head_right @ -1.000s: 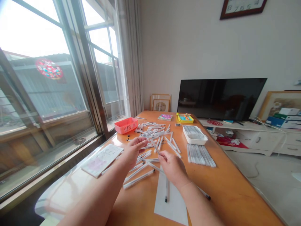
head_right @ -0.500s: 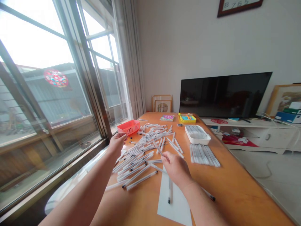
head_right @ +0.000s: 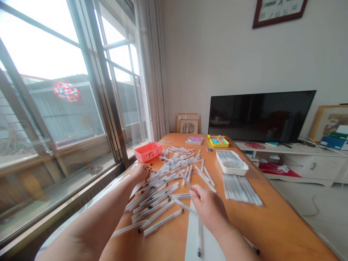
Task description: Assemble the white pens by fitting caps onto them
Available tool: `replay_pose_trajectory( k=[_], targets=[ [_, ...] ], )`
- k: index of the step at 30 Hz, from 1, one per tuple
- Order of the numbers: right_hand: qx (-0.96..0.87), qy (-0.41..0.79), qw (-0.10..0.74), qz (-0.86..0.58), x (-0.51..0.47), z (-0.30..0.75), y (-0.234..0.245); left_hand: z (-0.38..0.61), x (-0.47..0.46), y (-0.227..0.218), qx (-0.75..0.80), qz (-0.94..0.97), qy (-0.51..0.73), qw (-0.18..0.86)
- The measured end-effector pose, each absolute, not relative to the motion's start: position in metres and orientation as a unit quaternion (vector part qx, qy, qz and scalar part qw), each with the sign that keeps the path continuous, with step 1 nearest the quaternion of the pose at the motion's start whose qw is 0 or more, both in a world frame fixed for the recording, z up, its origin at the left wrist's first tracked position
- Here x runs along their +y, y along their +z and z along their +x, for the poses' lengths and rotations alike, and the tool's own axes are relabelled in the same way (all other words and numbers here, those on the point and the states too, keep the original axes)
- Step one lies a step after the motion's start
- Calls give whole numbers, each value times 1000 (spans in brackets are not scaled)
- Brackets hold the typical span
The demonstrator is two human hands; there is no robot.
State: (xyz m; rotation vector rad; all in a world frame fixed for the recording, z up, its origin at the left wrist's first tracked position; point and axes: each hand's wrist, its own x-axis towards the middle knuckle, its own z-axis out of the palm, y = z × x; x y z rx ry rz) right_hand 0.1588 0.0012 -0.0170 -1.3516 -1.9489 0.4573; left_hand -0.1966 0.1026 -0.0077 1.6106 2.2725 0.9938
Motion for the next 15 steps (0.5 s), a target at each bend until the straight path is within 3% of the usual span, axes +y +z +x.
replay_pose_trajectory(
  k=[8, 15],
  targets=[
    [-757, 158, 356, -525, 2, 160, -17, -196, 117, -15, 785, 540, 293, 84],
    [-752, 150, 358, -533, 3, 160, -15, -186, 101, 1, 750, 537, 371, 105]
  ],
)
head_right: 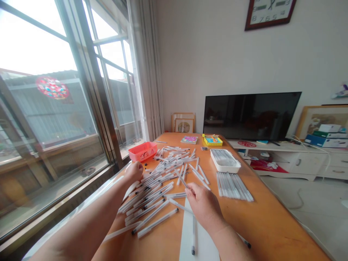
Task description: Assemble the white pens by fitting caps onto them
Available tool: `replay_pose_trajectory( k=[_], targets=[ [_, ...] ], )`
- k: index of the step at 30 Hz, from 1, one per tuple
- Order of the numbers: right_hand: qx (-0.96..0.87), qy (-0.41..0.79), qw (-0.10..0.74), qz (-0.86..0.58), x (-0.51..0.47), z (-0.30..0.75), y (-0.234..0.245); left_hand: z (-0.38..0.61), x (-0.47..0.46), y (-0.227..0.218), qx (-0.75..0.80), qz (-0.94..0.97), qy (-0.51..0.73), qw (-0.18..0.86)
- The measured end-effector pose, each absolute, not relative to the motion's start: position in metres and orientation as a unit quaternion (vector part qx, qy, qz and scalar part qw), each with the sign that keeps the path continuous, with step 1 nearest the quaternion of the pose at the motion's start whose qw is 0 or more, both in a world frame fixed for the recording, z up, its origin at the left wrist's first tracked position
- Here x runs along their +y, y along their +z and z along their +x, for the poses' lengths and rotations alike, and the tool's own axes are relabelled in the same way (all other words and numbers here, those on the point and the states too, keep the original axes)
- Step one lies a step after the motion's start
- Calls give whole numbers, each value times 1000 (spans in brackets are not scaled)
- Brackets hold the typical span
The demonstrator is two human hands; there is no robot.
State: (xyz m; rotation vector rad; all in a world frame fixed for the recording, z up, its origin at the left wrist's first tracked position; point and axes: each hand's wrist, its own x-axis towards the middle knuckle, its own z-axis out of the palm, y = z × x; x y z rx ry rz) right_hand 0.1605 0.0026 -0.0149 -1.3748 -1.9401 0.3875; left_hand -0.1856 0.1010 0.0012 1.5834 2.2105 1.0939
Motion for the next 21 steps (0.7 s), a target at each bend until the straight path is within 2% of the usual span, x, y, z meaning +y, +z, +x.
replay_pose_trajectory(
  k=[8, 11, 15, 21],
  targets=[
    [-759, 145, 389, -501, 0, 162, -11, -125, 62, 49, 618, 555, 509, 226],
    [-760, 141, 419, -477, -1, 163, -8, -101, 40, 58, 483, 501, 600, 395],
    [-763, 132, 452, -443, 0, 165, -4, -77, 19, 49, 402, 433, 626, 509],
    [-773, 115, 448, -434, 2, 167, -3, -72, 18, 24, 365, 399, 619, 570]
  ],
)
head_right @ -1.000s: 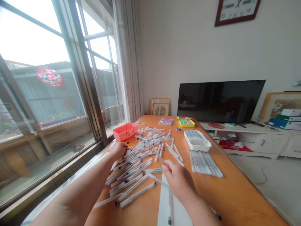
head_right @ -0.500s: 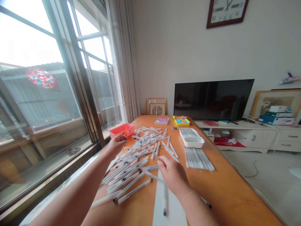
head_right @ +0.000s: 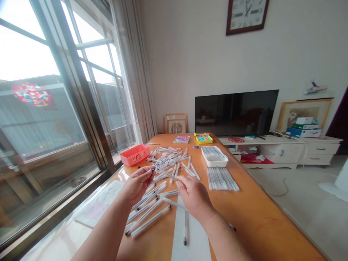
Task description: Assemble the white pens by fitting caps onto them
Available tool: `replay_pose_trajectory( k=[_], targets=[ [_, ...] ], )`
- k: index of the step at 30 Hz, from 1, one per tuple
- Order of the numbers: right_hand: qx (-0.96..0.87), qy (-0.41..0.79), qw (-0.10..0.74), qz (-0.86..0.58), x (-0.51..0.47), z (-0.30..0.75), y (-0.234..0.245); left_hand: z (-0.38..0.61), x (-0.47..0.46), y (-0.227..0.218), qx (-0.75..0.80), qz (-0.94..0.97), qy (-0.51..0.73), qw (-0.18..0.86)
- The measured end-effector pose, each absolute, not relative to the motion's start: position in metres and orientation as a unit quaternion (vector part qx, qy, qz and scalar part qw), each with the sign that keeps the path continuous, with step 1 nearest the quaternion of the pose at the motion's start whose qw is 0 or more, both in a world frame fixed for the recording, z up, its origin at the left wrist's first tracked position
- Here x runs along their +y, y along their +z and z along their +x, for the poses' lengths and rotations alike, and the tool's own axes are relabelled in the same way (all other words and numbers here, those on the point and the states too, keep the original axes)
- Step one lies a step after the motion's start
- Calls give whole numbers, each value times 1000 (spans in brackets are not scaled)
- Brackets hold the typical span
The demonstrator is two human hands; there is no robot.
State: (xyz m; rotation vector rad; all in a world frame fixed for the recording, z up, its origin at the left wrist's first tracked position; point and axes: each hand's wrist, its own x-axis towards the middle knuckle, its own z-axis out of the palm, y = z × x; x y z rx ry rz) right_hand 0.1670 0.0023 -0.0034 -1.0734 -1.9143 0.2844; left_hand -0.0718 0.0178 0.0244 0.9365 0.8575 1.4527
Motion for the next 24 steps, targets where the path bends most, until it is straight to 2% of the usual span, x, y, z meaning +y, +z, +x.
replay_pose_trajectory(
  k=[24],
  targets=[
    [-783, 103, 429, -437, 0, 162, -5, -77, 13, 23, 363, 458, 566, 581]
  ],
)
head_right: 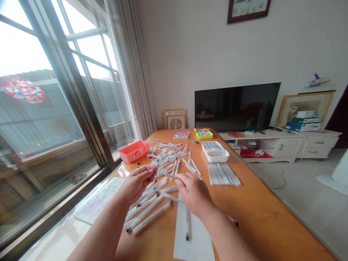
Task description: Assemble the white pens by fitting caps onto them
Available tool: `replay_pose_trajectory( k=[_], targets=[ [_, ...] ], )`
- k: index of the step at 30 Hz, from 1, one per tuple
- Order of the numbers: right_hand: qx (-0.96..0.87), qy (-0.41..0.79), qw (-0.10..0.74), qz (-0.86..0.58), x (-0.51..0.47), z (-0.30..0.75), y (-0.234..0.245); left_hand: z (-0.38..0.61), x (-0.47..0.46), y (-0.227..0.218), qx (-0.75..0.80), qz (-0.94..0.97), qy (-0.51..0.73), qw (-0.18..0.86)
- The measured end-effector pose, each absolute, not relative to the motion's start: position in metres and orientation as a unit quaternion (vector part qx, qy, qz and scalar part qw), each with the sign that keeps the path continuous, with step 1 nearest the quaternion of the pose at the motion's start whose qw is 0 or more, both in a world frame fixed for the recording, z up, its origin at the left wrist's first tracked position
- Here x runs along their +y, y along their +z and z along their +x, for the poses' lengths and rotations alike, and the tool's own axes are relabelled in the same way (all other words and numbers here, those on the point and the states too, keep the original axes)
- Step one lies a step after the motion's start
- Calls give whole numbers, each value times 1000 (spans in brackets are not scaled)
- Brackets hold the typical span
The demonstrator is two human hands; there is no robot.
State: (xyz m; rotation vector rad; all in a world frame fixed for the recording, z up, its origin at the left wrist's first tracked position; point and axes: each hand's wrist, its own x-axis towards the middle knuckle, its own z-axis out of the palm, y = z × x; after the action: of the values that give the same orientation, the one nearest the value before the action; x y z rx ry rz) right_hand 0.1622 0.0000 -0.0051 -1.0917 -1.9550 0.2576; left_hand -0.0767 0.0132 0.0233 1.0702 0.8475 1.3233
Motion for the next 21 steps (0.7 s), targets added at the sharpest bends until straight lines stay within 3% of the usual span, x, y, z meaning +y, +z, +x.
replay_pose_trajectory(
  k=[21],
  targets=[
    [-781, 123, 422, -444, -1, 160, -6, -73, 17, 22, 334, 334, 575, 667]
  ],
)
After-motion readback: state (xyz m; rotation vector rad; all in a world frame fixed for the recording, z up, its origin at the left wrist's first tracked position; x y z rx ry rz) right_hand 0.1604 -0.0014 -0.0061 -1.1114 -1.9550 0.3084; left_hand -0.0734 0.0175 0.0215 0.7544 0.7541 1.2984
